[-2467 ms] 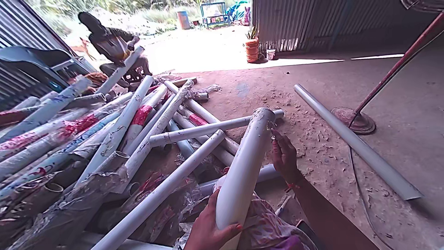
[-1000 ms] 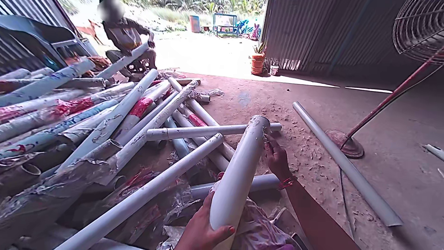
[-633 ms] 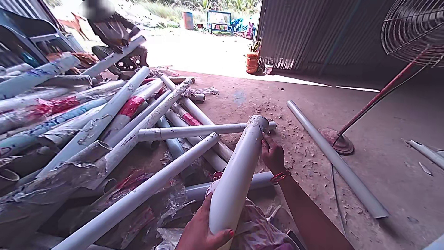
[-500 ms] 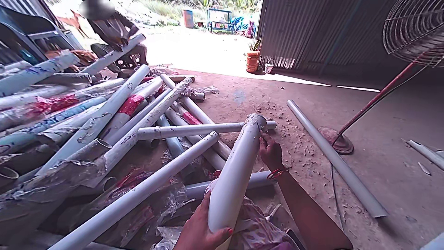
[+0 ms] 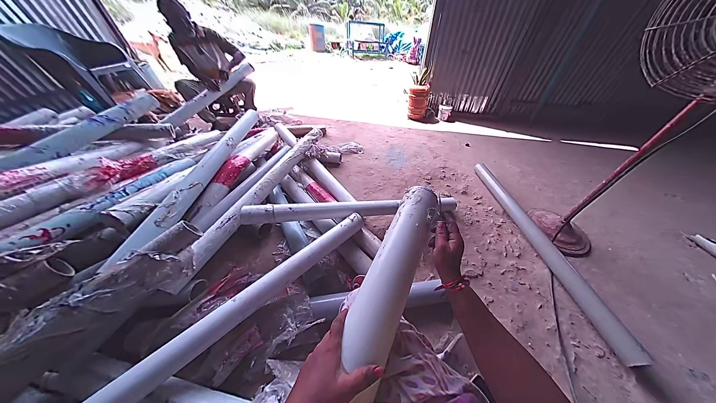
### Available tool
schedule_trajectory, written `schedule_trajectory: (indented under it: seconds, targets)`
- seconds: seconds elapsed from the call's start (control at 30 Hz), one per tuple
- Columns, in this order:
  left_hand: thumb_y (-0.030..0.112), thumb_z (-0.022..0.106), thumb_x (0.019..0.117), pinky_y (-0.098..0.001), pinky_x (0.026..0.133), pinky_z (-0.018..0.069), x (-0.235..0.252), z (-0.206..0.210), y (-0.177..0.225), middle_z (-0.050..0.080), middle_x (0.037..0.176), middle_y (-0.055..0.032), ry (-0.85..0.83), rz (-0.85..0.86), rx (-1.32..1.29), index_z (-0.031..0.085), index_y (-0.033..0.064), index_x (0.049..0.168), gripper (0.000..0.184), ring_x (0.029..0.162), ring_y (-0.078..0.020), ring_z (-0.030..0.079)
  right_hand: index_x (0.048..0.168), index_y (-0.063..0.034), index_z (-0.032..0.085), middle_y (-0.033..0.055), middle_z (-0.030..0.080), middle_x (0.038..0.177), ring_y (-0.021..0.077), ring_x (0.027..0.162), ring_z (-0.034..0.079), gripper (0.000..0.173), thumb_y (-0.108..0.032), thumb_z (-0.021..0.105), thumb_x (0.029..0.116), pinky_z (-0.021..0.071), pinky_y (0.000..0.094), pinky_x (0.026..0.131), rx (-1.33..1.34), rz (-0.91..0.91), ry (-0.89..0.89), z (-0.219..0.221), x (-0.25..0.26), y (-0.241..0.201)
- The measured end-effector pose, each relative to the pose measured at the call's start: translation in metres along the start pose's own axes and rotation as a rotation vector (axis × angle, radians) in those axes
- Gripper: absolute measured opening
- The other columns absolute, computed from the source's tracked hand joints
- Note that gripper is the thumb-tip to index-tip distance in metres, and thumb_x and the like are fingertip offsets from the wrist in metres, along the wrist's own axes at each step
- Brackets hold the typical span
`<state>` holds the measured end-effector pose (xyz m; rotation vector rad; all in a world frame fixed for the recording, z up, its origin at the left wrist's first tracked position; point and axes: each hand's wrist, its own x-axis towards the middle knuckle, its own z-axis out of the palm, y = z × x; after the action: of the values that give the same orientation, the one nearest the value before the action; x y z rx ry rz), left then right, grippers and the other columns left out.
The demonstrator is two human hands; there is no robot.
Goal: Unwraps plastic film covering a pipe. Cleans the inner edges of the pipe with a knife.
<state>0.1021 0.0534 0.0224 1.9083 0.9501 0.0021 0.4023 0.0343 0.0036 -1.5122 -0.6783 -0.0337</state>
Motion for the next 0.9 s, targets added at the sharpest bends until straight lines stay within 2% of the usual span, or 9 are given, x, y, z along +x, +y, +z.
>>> schedule_trajectory:
  seconds: [0.07, 0.17, 0.23, 0.27, 0.33, 0.47, 0.63, 0.77, 0.9]
  targets:
    - [0.058, 0.082, 0.0721, -0.0621, 0.104, 0.0472, 0.001, -0.001, -0.001, 0.060, 0.138, -0.0258, -0.018, -0.001, -0.018, 0.024, 0.0036, 0.162, 0.120, 0.124, -0.0412, 0.062, 0.130, 0.0123, 0.060, 0.0130, 0.068, 0.094, 0.0023, 0.063, 0.056, 0.037, -0.011, 0.043, 0.1056, 0.0495, 0.0185, 0.061, -0.114, -0.178, -0.036, -0.003, -0.015, 0.003]
    - [0.057, 0.083, 0.0691, -0.0579, 0.100, 0.0513, 0.009, -0.002, -0.009, 0.065, 0.131, -0.0227, -0.032, 0.035, -0.113, 0.028, 0.0041, 0.159, 0.118, 0.118, -0.0352, 0.066, 0.123, 0.0108, 0.068, 0.0239, 0.073, 0.104, 0.0222, 0.078, 0.070, 0.037, -0.010, 0.047, 0.1008, 0.0572, 0.0347, 0.072, -0.281, -0.369, -0.088, -0.008, -0.037, 0.009]
    - [0.056, 0.082, 0.0680, -0.0522, 0.100, 0.0530, 0.013, -0.004, -0.014, 0.065, 0.130, -0.0196, -0.044, 0.056, -0.186, 0.030, 0.0046, 0.158, 0.116, 0.116, -0.0290, 0.067, 0.120, 0.0079, 0.071, 0.0243, 0.074, 0.102, 0.0320, 0.083, 0.074, 0.036, -0.011, 0.049, 0.0991, 0.0597, 0.0434, 0.073, -0.354, -0.433, -0.113, -0.010, -0.044, 0.017]
    - [0.055, 0.083, 0.0677, -0.0501, 0.099, 0.0538, 0.014, -0.005, -0.016, 0.066, 0.129, -0.0188, -0.049, 0.059, -0.212, 0.031, 0.0046, 0.157, 0.115, 0.115, -0.0267, 0.067, 0.120, 0.0072, 0.072, 0.0241, 0.074, 0.100, 0.0339, 0.083, 0.074, 0.035, -0.010, 0.050, 0.0987, 0.0598, 0.0454, 0.072, -0.366, -0.442, -0.128, -0.011, -0.044, 0.021]
    - [0.051, 0.083, 0.0682, -0.0466, 0.099, 0.0542, 0.015, -0.006, -0.020, 0.065, 0.129, -0.0178, -0.066, 0.075, -0.240, 0.031, 0.0043, 0.156, 0.112, 0.115, -0.0233, 0.067, 0.121, 0.0066, 0.072, 0.0240, 0.074, 0.101, 0.0351, 0.085, 0.074, 0.035, -0.009, 0.051, 0.0981, 0.0593, 0.0473, 0.074, -0.359, -0.437, -0.154, -0.012, -0.038, 0.024]
    - [0.050, 0.082, 0.0693, -0.0434, 0.100, 0.0538, 0.016, -0.005, -0.022, 0.064, 0.131, -0.0178, -0.072, 0.116, -0.232, 0.029, 0.0017, 0.158, 0.114, 0.115, -0.0205, 0.067, 0.125, 0.0047, 0.071, 0.0241, 0.075, 0.109, 0.0374, 0.096, 0.074, 0.034, -0.006, 0.051, 0.0994, 0.0580, 0.0510, 0.085, -0.361, -0.354, -0.214, -0.018, -0.015, 0.020]
    - [0.051, 0.082, 0.0711, -0.0459, 0.102, 0.0526, 0.016, -0.006, -0.018, 0.064, 0.131, -0.0202, -0.039, 0.109, -0.161, 0.028, -0.0009, 0.157, 0.114, 0.116, -0.0237, 0.066, 0.123, 0.0022, 0.073, 0.0234, 0.075, 0.106, 0.0392, 0.091, 0.074, 0.033, -0.007, 0.053, 0.0986, 0.0585, 0.0537, 0.077, -0.423, -0.357, -0.203, -0.009, -0.002, 0.024]
    - [0.052, 0.082, 0.0703, -0.0494, 0.100, 0.0530, 0.014, -0.005, -0.013, 0.066, 0.127, -0.0213, 0.000, 0.095, -0.101, 0.029, -0.0017, 0.157, 0.115, 0.114, -0.0274, 0.068, 0.124, 0.0025, 0.072, 0.0237, 0.075, 0.109, 0.0403, 0.096, 0.074, 0.033, -0.005, 0.053, 0.0980, 0.0580, 0.0556, 0.081, -0.423, -0.292, -0.157, 0.002, -0.005, 0.021]
    - [0.050, 0.081, 0.0703, -0.0512, 0.101, 0.0517, 0.011, -0.007, -0.010, 0.065, 0.129, -0.0224, 0.017, 0.067, -0.089, 0.028, -0.0002, 0.158, 0.114, 0.116, -0.0298, 0.066, 0.127, 0.0020, 0.071, 0.0245, 0.074, 0.114, 0.0426, 0.099, 0.073, 0.034, -0.007, 0.053, 0.0993, 0.0570, 0.0570, 0.082, -0.462, -0.207, -0.122, 0.014, -0.012, 0.010]
